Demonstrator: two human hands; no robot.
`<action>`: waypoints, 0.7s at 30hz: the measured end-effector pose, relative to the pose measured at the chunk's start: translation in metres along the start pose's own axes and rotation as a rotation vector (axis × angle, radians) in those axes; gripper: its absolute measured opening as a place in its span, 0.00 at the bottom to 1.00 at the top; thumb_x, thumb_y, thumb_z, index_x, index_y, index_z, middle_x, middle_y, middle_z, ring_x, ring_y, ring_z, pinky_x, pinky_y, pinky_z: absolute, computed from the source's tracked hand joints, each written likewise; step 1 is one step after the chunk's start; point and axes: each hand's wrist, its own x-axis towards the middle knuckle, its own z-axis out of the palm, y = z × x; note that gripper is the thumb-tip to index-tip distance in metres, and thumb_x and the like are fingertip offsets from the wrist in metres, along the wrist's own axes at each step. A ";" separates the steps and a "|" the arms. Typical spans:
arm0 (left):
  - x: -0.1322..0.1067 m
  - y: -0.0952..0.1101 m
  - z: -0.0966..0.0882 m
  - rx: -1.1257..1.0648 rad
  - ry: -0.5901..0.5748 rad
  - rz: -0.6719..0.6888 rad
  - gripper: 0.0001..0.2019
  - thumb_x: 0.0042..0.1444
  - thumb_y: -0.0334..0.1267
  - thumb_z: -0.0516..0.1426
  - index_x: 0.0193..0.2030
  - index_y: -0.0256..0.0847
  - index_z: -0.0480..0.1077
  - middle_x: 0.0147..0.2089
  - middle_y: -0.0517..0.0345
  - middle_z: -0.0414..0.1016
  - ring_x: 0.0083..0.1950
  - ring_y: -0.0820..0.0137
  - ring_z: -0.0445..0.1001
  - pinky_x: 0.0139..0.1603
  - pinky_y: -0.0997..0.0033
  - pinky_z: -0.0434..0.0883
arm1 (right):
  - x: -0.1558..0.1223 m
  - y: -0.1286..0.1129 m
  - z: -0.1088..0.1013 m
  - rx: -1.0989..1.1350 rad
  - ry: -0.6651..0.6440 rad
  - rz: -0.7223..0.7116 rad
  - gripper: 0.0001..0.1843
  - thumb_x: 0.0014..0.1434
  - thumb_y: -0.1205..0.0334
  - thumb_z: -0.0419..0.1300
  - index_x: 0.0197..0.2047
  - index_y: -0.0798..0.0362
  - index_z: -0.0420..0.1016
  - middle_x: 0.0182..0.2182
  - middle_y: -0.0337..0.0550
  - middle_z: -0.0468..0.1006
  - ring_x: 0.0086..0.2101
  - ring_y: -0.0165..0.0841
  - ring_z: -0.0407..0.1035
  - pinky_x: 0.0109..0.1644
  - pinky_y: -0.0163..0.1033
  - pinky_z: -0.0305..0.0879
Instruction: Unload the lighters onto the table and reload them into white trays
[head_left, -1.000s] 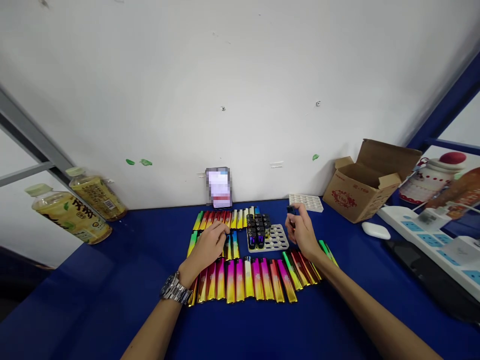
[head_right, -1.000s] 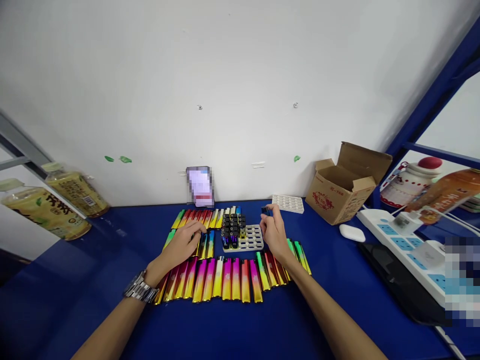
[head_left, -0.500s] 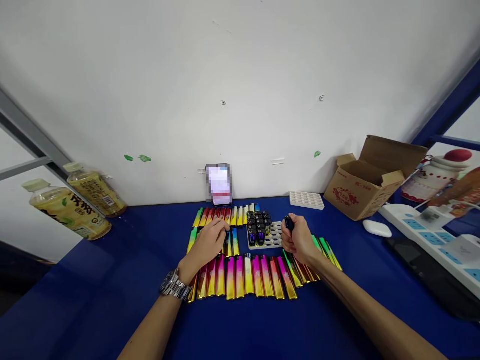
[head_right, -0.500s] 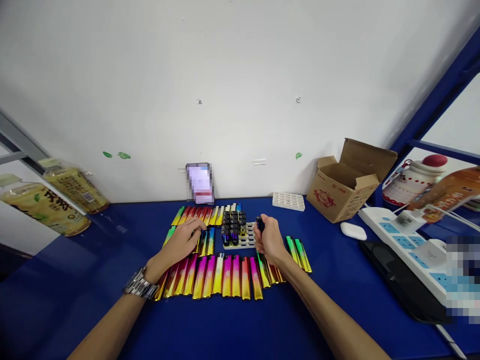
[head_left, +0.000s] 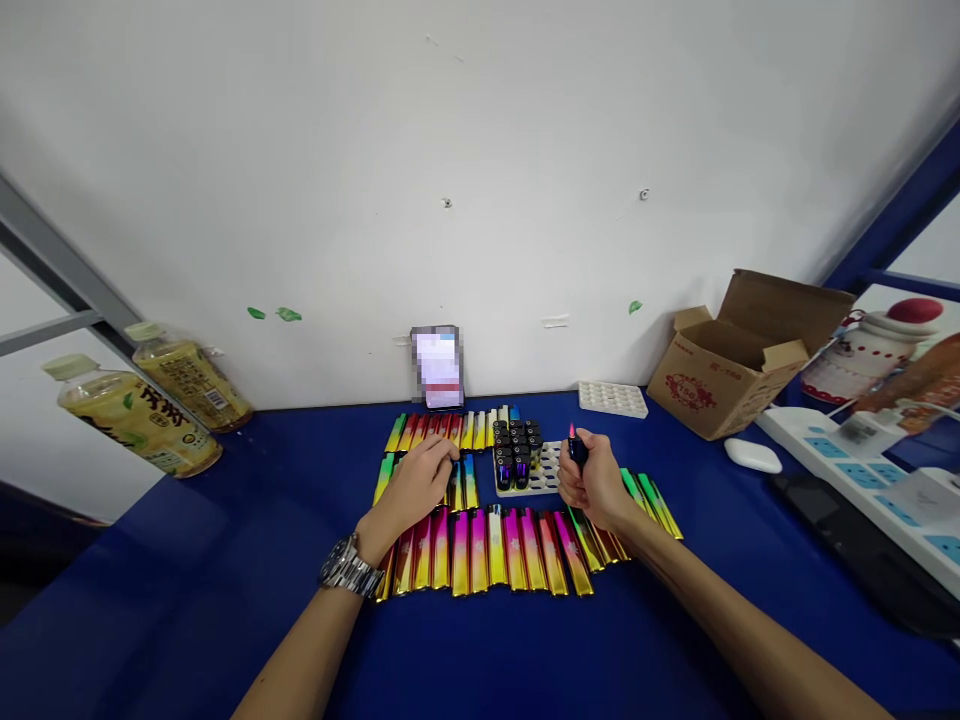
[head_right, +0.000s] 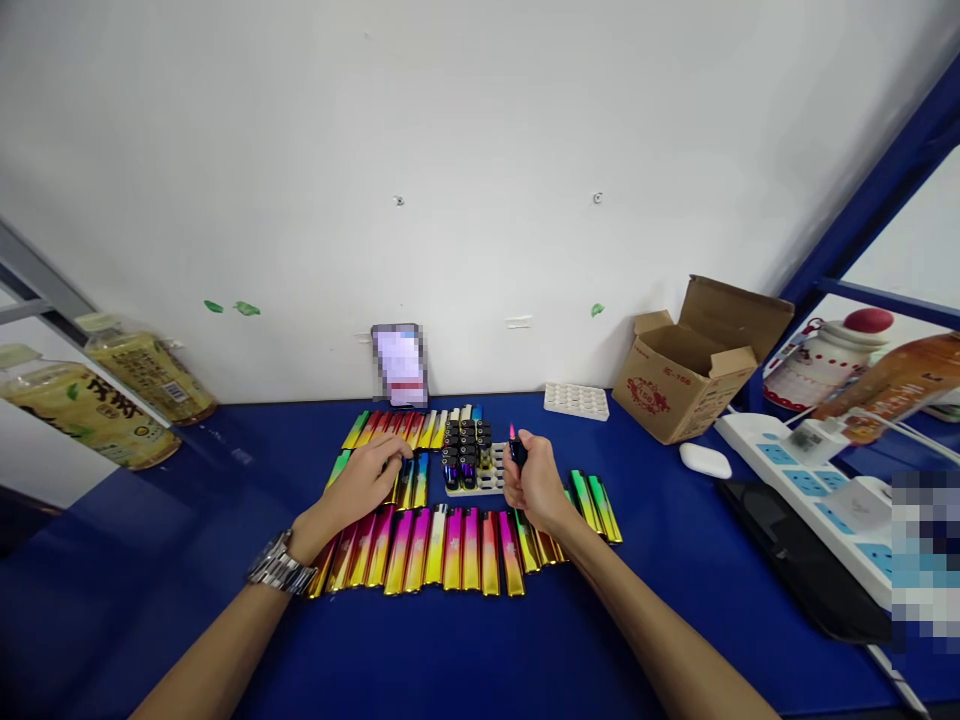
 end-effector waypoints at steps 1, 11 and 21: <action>0.000 0.000 0.000 0.002 -0.002 -0.003 0.12 0.62 0.32 0.42 0.37 0.41 0.66 0.41 0.53 0.72 0.40 0.66 0.72 0.42 0.63 0.69 | 0.000 0.000 0.000 0.003 0.005 0.005 0.25 0.57 0.58 0.40 0.10 0.50 0.53 0.07 0.30 0.43 0.10 0.21 0.35 0.11 0.28 0.36; 0.000 0.000 0.000 0.001 -0.006 0.002 0.12 0.62 0.33 0.42 0.37 0.41 0.66 0.41 0.53 0.72 0.41 0.65 0.72 0.42 0.63 0.69 | 0.001 0.003 -0.002 -0.022 -0.031 -0.032 0.25 0.59 0.56 0.40 0.11 0.50 0.52 0.08 0.29 0.43 0.10 0.21 0.35 0.12 0.29 0.36; 0.001 -0.003 0.001 -0.007 0.007 0.011 0.11 0.61 0.32 0.43 0.37 0.41 0.66 0.40 0.54 0.72 0.41 0.65 0.72 0.42 0.62 0.69 | -0.004 -0.006 -0.018 -0.286 -0.142 -0.518 0.14 0.63 0.47 0.51 0.35 0.47 0.57 0.18 0.29 0.63 0.18 0.27 0.57 0.24 0.33 0.58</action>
